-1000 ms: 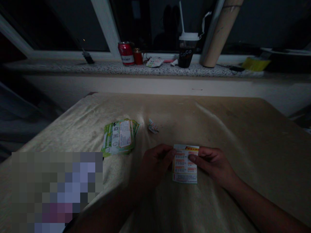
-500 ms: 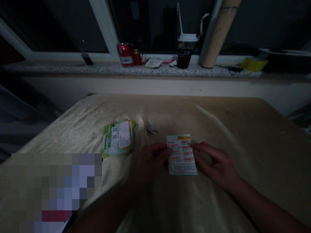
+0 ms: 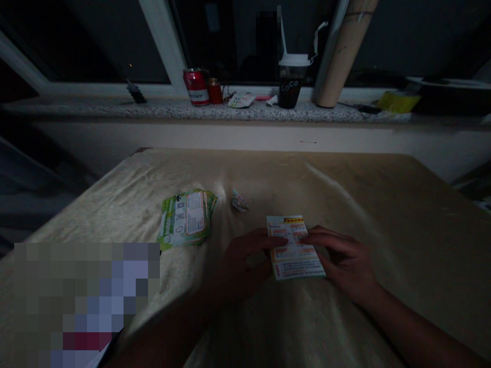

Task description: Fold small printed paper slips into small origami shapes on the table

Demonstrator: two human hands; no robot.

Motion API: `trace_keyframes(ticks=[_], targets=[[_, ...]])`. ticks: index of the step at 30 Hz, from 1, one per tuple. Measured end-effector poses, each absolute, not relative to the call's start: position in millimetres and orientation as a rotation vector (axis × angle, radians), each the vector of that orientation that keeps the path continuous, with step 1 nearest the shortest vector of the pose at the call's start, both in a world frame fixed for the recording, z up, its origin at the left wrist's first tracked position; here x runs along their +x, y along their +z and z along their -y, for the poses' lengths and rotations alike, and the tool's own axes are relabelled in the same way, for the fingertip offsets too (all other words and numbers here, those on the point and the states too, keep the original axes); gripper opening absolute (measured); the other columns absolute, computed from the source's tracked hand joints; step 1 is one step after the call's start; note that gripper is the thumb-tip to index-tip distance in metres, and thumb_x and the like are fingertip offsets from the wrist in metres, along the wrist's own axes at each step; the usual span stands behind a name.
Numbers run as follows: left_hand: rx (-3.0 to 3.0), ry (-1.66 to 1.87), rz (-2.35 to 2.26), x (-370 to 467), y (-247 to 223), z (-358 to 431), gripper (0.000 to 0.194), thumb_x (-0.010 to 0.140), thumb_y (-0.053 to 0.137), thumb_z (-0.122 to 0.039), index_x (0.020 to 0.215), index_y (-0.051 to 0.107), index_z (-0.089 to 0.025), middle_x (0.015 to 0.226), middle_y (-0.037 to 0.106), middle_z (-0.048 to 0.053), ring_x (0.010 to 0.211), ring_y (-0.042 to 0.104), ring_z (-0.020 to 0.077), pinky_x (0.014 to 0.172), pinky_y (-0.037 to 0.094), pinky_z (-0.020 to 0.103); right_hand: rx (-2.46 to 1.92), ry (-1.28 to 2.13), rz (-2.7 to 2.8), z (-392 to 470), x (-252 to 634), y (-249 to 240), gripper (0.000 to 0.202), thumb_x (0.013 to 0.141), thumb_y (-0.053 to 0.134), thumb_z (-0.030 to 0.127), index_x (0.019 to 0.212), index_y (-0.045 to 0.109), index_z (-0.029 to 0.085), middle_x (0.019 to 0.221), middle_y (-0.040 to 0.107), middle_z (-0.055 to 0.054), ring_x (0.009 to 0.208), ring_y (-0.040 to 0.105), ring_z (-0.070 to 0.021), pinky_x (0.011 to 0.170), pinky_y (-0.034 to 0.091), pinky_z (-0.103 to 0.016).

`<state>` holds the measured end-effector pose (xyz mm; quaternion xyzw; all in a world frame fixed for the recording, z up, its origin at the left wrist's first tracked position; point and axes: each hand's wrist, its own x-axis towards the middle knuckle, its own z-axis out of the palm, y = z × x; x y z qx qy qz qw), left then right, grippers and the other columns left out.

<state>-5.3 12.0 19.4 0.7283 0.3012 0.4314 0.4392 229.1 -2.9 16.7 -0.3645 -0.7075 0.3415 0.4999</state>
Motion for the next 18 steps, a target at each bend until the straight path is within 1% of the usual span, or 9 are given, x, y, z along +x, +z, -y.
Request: trace_keyframes(ticks=[2,6,8,10,13,15,18], targets=[[1.805,1.091,-0.717,-4.1,19.9,-12.0,0.030,0.086,0.067,-0.017,0.113,0.073,-0.026,0.121,0.072,0.007,0.111,0.069,0.0210,0.095,0.057,0.037,-0.864,0.846,1.703,3.2,227.4,17.6,0.028,0.087,0.068,0.013,0.108,0.075,0.029,0.104,0.075,-0.006,0.095,0.072,-0.0209,0.079,0.062,-0.033],[1.759,1.095,-0.714,-3.7,19.9,-10.4,0.026,0.087,0.068,-0.021,0.111,0.074,-0.027,0.120,0.073,0.006,0.108,0.070,0.0205,0.093,0.058,0.037,-0.832,0.865,1.691,2.8,225.5,19.4,0.030,0.084,0.074,0.015,0.108,0.075,0.032,0.109,0.075,-0.004,0.100,0.072,-0.0198,0.086,0.061,-0.033],[1.745,1.086,-0.720,-4.2,20.2,-9.7,0.025,0.087,0.068,-0.022,0.110,0.074,-0.026,0.119,0.073,0.007,0.107,0.070,0.0208,0.092,0.059,0.037,-0.823,0.892,1.683,2.5,225.0,19.8,0.027,0.084,0.074,0.017,0.106,0.076,0.032,0.110,0.075,-0.004,0.099,0.072,-0.0191,0.086,0.062,-0.032],[1.736,1.089,-0.710,-5.0,20.6,-9.6,0.027,0.087,0.067,-0.019,0.112,0.074,-0.027,0.120,0.073,0.006,0.108,0.070,0.0206,0.092,0.059,0.036,-0.809,0.921,1.664,2.6,224.4,20.3,0.023,0.086,0.073,0.019,0.105,0.076,0.031,0.110,0.074,-0.004,0.097,0.072,-0.0189,0.084,0.062,-0.032],[1.727,1.117,-0.699,-5.3,20.5,-9.6,0.029,0.085,0.069,-0.016,0.110,0.075,-0.028,0.116,0.074,0.005,0.105,0.071,0.0195,0.092,0.058,0.035,-0.799,0.918,1.632,3.5,222.9,22.2,0.017,0.087,0.073,0.025,0.102,0.078,0.029,0.106,0.076,-0.006,0.095,0.073,-0.0203,0.083,0.063,-0.035],[1.696,1.118,-0.737,-4.9,19.8,-9.1,0.024,0.085,0.070,-0.019,0.107,0.076,-0.027,0.114,0.075,0.006,0.103,0.071,0.0203,0.093,0.058,0.037,-0.826,0.890,1.617,4.4,221.5,24.1,0.013,0.087,0.073,0.028,0.099,0.078,0.028,0.102,0.077,-0.006,0.093,0.074,-0.0211,0.083,0.063,-0.036],[1.641,1.106,-0.785,-3.3,19.1,-7.4,0.020,0.088,0.068,-0.028,0.105,0.077,-0.025,0.114,0.074,0.008,0.102,0.072,0.0230,0.094,0.059,0.042,-0.862,0.857,1.618,5.1,219.8,26.5,0.012,0.089,0.069,0.028,0.096,0.079,0.028,0.101,0.078,-0.006,0.092,0.074,-0.0211,0.082,0.063,-0.034]])
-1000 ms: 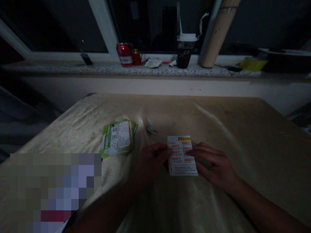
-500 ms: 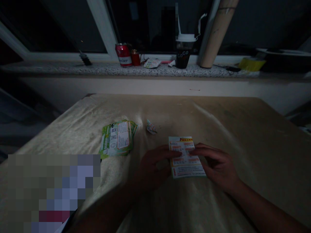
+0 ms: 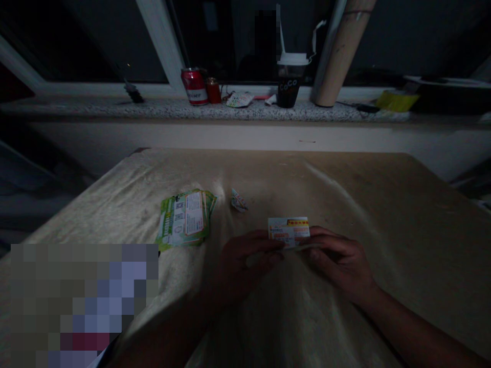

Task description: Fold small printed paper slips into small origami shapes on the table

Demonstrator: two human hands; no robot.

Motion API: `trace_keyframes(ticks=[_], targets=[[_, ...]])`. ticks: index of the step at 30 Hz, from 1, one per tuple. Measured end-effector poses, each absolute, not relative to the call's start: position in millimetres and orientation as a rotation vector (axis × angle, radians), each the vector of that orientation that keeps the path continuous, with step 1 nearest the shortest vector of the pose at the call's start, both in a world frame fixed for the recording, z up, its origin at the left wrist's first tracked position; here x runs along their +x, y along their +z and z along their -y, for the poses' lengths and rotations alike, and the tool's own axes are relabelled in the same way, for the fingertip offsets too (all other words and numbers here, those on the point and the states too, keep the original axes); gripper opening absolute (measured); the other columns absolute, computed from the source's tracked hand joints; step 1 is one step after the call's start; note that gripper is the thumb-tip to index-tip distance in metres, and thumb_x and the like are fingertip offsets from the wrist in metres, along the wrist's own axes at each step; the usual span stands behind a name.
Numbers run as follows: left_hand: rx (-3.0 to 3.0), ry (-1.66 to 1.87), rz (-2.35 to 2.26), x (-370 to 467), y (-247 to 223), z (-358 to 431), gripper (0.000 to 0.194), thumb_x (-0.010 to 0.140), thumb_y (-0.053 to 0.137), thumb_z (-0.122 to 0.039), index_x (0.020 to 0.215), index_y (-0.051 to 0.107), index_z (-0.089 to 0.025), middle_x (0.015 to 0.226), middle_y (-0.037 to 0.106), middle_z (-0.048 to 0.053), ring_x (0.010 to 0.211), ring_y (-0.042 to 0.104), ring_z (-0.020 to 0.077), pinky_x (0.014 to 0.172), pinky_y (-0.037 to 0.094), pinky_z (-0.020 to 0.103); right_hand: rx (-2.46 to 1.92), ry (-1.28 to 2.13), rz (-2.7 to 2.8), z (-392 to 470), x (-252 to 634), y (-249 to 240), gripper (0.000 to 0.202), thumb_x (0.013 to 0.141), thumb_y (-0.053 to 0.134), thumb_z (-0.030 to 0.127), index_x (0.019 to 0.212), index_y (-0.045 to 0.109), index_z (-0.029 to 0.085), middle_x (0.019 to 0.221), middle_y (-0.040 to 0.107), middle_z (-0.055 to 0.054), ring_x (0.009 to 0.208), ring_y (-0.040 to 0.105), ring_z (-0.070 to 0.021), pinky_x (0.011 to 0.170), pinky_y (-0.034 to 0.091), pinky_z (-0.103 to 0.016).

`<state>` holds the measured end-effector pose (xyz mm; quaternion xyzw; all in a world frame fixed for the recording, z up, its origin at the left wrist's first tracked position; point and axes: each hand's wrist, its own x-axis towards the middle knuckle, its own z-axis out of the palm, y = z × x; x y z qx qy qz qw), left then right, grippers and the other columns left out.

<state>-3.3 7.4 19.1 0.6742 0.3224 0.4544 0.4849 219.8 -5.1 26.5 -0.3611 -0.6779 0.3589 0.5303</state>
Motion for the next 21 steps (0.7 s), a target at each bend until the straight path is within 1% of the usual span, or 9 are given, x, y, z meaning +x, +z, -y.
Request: trace_keyframes(ticks=[2,4,11,14,17,21], targets=[[1.645,1.104,-0.789,-2.0,19.8,-6.2,0.020,0.089,0.066,-0.031,0.104,0.078,-0.024,0.113,0.075,0.009,0.100,0.073,0.0232,0.093,0.059,0.042,-0.867,0.851,1.631,5.3,219.2,27.2,0.012,0.091,0.068,0.027,0.095,0.079,0.029,0.102,0.078,-0.005,0.092,0.074,-0.0210,0.081,0.063,-0.033],[1.665,1.099,-0.801,-0.8,21.6,-5.1,0.019,0.091,0.063,-0.029,0.100,0.078,-0.023,0.112,0.076,0.008,0.099,0.073,0.0223,0.092,0.058,0.040,-0.880,0.851,1.634,5.5,219.0,27.0,0.013,0.092,0.066,0.028,0.094,0.079,0.030,0.102,0.079,-0.005,0.091,0.074,-0.0208,0.080,0.063,-0.033],[1.711,1.096,-0.916,1.7,30.7,-4.1,0.024,0.092,0.057,-0.026,0.082,0.078,-0.020,0.100,0.079,0.007,0.093,0.074,0.0207,0.083,0.058,0.033,-0.896,0.862,1.620,6.0,218.3,25.1,0.018,0.093,0.064,0.025,0.100,0.079,0.032,0.101,0.079,-0.003,0.089,0.074,-0.0191,0.078,0.062,-0.030],[1.707,1.092,-0.940,2.6,32.4,-4.2,0.025,0.091,0.057,-0.025,0.081,0.078,-0.020,0.098,0.079,0.006,0.091,0.074,0.0198,0.080,0.058,0.031,-0.903,0.849,1.621,5.4,218.0,25.2,0.018,0.094,0.063,0.025,0.098,0.079,0.031,0.098,0.080,-0.004,0.087,0.074,-0.0196,0.077,0.063,-0.031],[1.684,1.103,-0.954,3.7,32.3,-3.8,0.024,0.091,0.058,-0.024,0.080,0.078,-0.020,0.098,0.080,0.005,0.089,0.074,0.0188,0.080,0.058,0.031,-0.910,0.834,1.625,5.2,217.1,26.1,0.017,0.094,0.063,0.026,0.095,0.080,0.029,0.095,0.080,-0.004,0.084,0.074,-0.0202,0.075,0.063,-0.032],[1.670,1.093,-0.959,3.7,30.4,-3.3,0.024,0.092,0.058,-0.025,0.080,0.078,-0.021,0.098,0.080,0.006,0.089,0.074,0.0189,0.080,0.057,0.032,-0.930,0.840,1.635,6.0,216.8,26.9,0.018,0.094,0.062,0.028,0.092,0.080,0.028,0.095,0.080,-0.005,0.082,0.074,-0.0203,0.073,0.062,-0.032]])
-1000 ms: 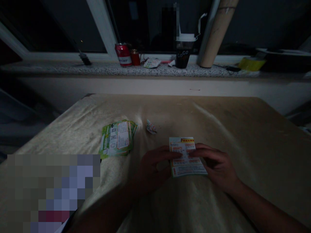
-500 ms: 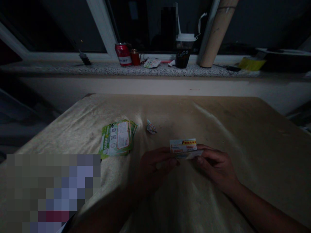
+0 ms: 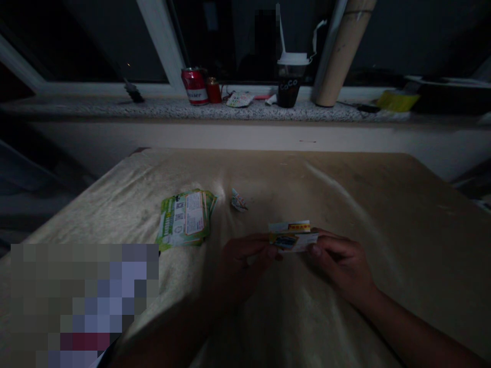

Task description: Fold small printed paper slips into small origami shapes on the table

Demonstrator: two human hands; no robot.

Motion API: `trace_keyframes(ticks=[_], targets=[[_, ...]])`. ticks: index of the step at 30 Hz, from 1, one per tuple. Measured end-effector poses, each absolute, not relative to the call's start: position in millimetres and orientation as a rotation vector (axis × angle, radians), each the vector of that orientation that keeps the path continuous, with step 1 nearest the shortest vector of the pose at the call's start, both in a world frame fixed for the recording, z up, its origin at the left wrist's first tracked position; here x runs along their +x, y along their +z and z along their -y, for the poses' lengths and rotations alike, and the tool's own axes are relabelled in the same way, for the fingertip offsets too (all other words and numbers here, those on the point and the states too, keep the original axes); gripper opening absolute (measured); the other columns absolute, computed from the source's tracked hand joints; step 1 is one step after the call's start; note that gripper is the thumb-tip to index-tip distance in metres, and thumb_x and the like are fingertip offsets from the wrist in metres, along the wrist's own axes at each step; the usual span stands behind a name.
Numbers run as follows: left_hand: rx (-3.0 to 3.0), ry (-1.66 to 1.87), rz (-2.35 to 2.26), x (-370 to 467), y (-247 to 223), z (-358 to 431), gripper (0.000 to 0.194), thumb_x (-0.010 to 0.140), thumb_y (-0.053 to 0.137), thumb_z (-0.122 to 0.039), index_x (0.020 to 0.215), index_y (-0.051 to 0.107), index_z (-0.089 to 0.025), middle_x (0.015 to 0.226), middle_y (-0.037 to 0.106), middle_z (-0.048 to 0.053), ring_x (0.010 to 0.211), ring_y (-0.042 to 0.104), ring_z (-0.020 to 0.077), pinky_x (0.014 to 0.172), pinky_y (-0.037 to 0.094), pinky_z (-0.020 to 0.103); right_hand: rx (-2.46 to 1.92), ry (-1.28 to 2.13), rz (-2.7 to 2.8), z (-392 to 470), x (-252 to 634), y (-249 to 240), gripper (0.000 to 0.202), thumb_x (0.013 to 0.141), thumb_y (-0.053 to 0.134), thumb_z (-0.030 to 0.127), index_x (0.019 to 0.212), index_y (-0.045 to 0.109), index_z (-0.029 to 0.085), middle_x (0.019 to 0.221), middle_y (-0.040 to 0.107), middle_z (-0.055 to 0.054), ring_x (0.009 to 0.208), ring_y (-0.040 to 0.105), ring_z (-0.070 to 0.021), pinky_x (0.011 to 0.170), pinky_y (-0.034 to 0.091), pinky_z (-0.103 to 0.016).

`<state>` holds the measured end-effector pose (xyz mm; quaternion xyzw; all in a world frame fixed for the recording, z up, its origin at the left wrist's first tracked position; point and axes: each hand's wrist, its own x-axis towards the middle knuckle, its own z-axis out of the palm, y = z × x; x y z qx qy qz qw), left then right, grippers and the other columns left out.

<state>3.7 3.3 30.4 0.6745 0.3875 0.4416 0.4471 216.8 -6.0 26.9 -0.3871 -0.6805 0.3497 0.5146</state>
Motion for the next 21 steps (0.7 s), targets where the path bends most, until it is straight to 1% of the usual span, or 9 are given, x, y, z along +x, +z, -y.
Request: trace_keyframes(ticks=[4,5,7,10,12,13,15,17,21], targets=[[1.639,1.094,-0.894,-0.1,23.8,-3.9,0.020,0.091,0.060,-0.029,0.091,0.078,-0.020,0.096,0.078,0.007,0.087,0.073,0.0200,0.081,0.056,0.034,-0.913,0.891,1.607,6.1,221.0,23.0,0.021,0.095,0.060,0.036,0.099,0.080,0.030,0.101,0.079,-0.006,0.092,0.073,-0.0222,0.080,0.061,-0.034],[1.625,1.129,-0.870,-1.8,21.7,-4.3,0.020,0.090,0.061,-0.031,0.097,0.077,-0.020,0.097,0.078,0.007,0.088,0.072,0.0205,0.082,0.056,0.035,-0.903,0.918,1.591,5.9,222.5,21.1,0.025,0.097,0.057,0.040,0.100,0.080,0.030,0.103,0.078,-0.006,0.096,0.073,-0.0227,0.081,0.061,-0.035],[1.660,1.158,-0.833,-5.3,18.6,-5.4,0.024,0.091,0.057,-0.033,0.099,0.076,-0.019,0.101,0.076,0.009,0.096,0.071,0.0220,0.085,0.054,0.036,-0.907,0.982,1.560,5.2,224.6,16.9,0.031,0.099,0.052,0.044,0.100,0.079,0.030,0.105,0.077,-0.006,0.099,0.072,-0.0227,0.081,0.060,-0.034],[1.702,1.151,-0.909,-8.8,18.3,-8.0,0.022,0.092,0.054,-0.032,0.089,0.071,-0.018,0.094,0.074,0.006,0.089,0.069,0.0195,0.081,0.053,0.033,-1.026,1.075,1.519,4.2,224.3,11.6,0.018,0.093,0.063,0.037,0.099,0.078,0.027,0.098,0.078,-0.005,0.085,0.073,-0.0193,0.071,0.059,-0.029],[1.731,1.126,-1.093,-8.4,21.1,-9.9,0.012,0.087,0.061,-0.028,0.082,0.063,-0.018,0.084,0.071,0.003,0.079,0.066,0.0166,0.073,0.051,0.029,-1.118,1.137,1.540,3.7,222.3,9.6,0.014,0.090,0.068,0.032,0.099,0.075,0.024,0.088,0.078,-0.004,0.074,0.072,-0.0167,0.064,0.057,-0.025],[1.734,1.092,-1.162,-7.3,22.7,-10.7,0.011,0.084,0.064,-0.028,0.081,0.060,-0.019,0.080,0.069,0.001,0.074,0.064,0.0155,0.069,0.050,0.027,-1.145,1.166,1.566,3.5,221.1,9.1,0.013,0.091,0.067,0.031,0.100,0.073,0.023,0.085,0.077,-0.004,0.070,0.071,-0.0158,0.061,0.056,-0.025],[1.720,0.982,-1.232,-4.0,25.2,-11.7,0.016,0.080,0.068,-0.027,0.083,0.055,-0.020,0.075,0.068,-0.001,0.066,0.061,0.0140,0.061,0.047,0.025,-1.165,1.217,1.632,3.0,219.3,8.5,0.014,0.093,0.062,0.030,0.103,0.068,0.023,0.083,0.075,-0.003,0.068,0.069,-0.0150,0.057,0.054,-0.024],[1.711,0.832,-1.237,-0.5,25.2,-11.4,0.017,0.080,0.066,-0.025,0.091,0.053,-0.021,0.073,0.068,-0.002,0.063,0.062,0.0135,0.057,0.046,0.023,-1.169,1.221,1.678,2.0,218.8,7.5,0.016,0.094,0.060,0.029,0.109,0.063,0.024,0.083,0.074,-0.002,0.069,0.069,-0.0145,0.058,0.054,-0.024],[1.865,0.584,-1.242,3.6,19.1,-6.4,0.022,0.083,0.061,-0.021,0.104,0.056,-0.023,0.070,0.069,-0.002,0.061,0.065,0.0157,0.054,0.042,0.023,-1.208,1.013,1.788,-2.2,220.9,3.5,0.033,0.090,0.065,0.024,0.121,0.055,0.026,0.086,0.073,0.000,0.072,0.068,-0.0144,0.066,0.055,-0.025]])
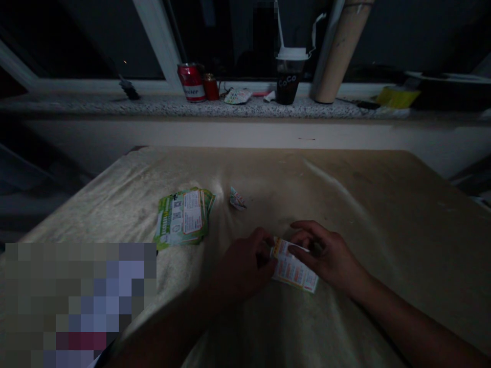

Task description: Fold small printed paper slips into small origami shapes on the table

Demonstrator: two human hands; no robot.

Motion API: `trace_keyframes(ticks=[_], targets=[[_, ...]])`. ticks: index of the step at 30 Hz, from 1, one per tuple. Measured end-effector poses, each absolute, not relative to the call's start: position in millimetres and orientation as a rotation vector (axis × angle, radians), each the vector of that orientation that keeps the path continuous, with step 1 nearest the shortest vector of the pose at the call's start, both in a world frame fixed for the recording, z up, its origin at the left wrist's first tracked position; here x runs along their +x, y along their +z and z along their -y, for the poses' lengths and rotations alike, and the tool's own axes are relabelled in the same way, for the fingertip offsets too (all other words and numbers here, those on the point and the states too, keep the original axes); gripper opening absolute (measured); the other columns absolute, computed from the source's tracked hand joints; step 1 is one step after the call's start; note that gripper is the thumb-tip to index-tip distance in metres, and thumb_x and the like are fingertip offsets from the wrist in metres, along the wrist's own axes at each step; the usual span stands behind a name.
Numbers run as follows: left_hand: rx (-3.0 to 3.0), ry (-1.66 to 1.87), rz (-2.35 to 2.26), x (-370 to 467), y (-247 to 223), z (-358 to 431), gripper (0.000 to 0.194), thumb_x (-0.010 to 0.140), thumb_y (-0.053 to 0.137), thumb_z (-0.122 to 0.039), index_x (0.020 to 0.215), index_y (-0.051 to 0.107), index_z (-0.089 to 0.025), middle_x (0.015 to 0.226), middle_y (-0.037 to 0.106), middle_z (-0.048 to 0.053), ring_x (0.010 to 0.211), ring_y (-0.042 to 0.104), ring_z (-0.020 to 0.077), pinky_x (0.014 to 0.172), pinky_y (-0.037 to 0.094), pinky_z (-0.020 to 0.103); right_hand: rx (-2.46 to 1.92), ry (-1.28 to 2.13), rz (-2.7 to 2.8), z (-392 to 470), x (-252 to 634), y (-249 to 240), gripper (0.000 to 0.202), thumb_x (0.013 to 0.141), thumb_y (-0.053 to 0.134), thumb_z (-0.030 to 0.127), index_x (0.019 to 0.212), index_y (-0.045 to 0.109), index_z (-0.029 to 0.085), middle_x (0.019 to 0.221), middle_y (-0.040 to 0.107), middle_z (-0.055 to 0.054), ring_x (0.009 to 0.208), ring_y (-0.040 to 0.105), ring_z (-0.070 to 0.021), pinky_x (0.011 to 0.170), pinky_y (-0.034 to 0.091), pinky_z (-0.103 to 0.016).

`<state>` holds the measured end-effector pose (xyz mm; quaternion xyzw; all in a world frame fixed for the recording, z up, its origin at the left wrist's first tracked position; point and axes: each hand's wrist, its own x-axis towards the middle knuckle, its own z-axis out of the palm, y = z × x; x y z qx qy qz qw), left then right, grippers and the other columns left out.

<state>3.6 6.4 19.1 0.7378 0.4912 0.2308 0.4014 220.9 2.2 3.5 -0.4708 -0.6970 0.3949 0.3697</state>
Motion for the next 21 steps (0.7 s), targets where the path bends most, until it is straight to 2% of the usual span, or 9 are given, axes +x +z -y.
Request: trace_keyframes(ticks=[3,6,8,10,13,17,21], targets=[[2.105,0.404,-1.313,5.9,16.0,-1.4,0.032,0.086,0.059,-0.027,0.118,0.058,-0.024,0.070,0.069,0.000,0.061,0.064,0.0192,0.057,0.044,0.028,-1.231,0.853,1.931,-5.7,221.9,-0.4,0.032,0.089,0.066,0.020,0.119,0.058,0.025,0.087,0.072,0.000,0.073,0.068,-0.0147,0.069,0.054,-0.027],[2.313,0.323,-1.410,8.9,16.8,0.2,0.045,0.087,0.059,-0.033,0.130,0.055,-0.021,0.089,0.072,0.007,0.079,0.067,0.0254,0.074,0.050,0.038,-1.171,0.751,2.020,-8.5,221.1,-3.7,0.030,0.088,0.066,0.016,0.116,0.062,0.025,0.089,0.074,-0.001,0.080,0.070,-0.0161,0.076,0.055,-0.028],[2.403,0.370,-1.415,10.5,17.6,-1.9,0.043,0.087,0.060,-0.033,0.127,0.057,-0.019,0.105,0.069,0.011,0.095,0.064,0.0281,0.085,0.049,0.043,-1.098,0.722,2.047,-9.9,219.9,-4.6,0.031,0.087,0.067,0.014,0.116,0.064,0.025,0.093,0.075,-0.002,0.086,0.071,-0.0171,0.079,0.055,-0.029],[2.447,0.398,-1.340,11.7,16.9,-5.6,0.034,0.088,0.060,-0.030,0.120,0.062,-0.019,0.109,0.065,0.010,0.101,0.060,0.0272,0.089,0.048,0.042,-1.030,0.702,2.064,-10.9,218.5,-4.2,0.029,0.088,0.067,0.013,0.113,0.066,0.025,0.098,0.075,-0.003,0.091,0.071,-0.0178,0.081,0.056,-0.029],[2.435,0.407,-1.221,13.9,11.8,-10.7,0.027,0.088,0.060,-0.025,0.113,0.067,-0.020,0.104,0.065,0.008,0.097,0.059,0.0247,0.088,0.047,0.039,-0.961,0.649,2.083,-11.2,216.4,-1.8,0.024,0.088,0.066,0.012,0.108,0.068,0.025,0.097,0.075,-0.004,0.090,0.071,-0.0179,0.080,0.056,-0.029],[2.324,0.525,-1.232,18.2,3.9,-11.3,0.014,0.089,0.057,-0.023,0.091,0.068,-0.015,0.088,0.067,0.007,0.083,0.060,0.0216,0.080,0.047,0.036,-0.914,0.534,2.112,-9.4,214.0,3.1,0.023,0.088,0.064,0.011,0.107,0.068,0.022,0.089,0.073,-0.004,0.081,0.068,-0.0172,0.071,0.054,-0.029],[2.282,0.616,-1.231,20.3,5.9,-7.6,0.013,0.089,0.055,-0.022,0.087,0.067,-0.016,0.078,0.066,0.003,0.073,0.058,0.0186,0.075,0.044,0.033,-0.913,0.378,2.136,-8.1,212.2,8.6,0.016,0.087,0.064,0.010,0.099,0.068,0.019,0.084,0.072,-0.005,0.075,0.065,-0.0173,0.071,0.052,-0.031]])
